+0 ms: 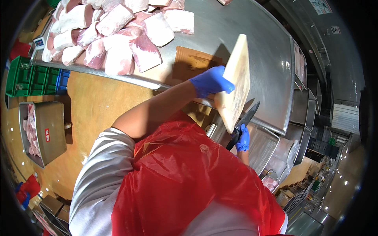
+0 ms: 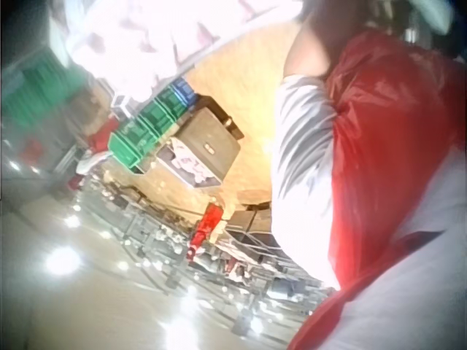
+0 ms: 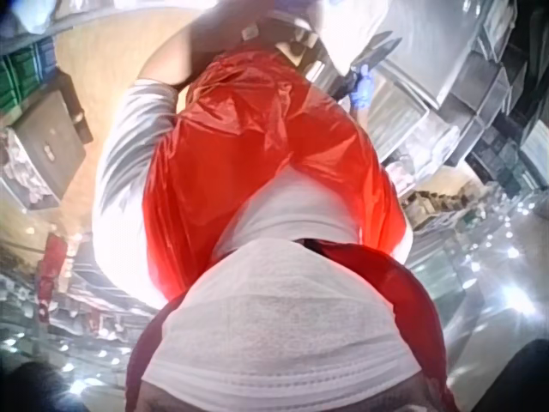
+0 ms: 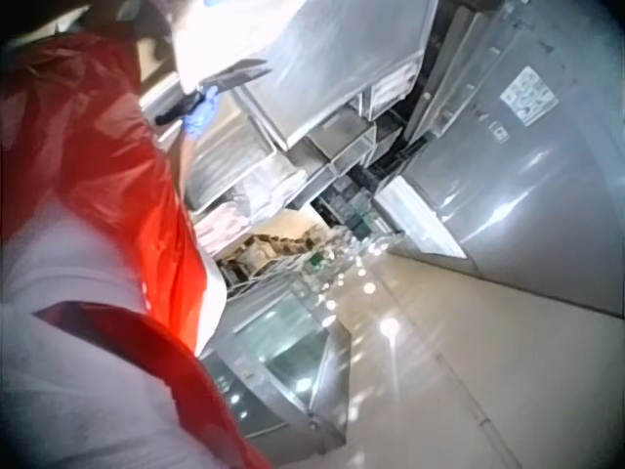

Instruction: The person cuts large pieces of pork belly into smaller portions using a knife on a cutting board. They repeatedly pick up pieces, slice them, and place the cut portions into a metal tray and green baskets. The person also uses a digital scale to weigh portions during the process.

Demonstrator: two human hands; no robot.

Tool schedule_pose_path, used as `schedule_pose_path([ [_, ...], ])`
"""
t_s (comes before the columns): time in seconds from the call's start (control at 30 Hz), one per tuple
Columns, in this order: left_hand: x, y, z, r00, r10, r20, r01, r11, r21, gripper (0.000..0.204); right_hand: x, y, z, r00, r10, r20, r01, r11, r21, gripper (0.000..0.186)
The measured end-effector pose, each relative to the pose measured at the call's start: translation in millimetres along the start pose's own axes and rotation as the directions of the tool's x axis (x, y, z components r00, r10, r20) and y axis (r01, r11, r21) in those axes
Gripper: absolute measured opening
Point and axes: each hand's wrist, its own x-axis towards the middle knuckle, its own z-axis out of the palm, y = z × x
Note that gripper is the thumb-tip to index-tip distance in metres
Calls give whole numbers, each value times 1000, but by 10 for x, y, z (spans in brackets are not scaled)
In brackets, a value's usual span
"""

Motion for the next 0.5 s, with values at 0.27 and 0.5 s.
schedule_pose_path([
  [0.27,-513,-193,-141,954,-268,-131,238,948,-209,36,17,71,-174,998,-23,-54,21,999,-29,19],
  [0.5,-558,557,120,896,-364,-253,265,897,-353,23,18,-628,-43,923,-384,-32,339,849,-406,16],
])
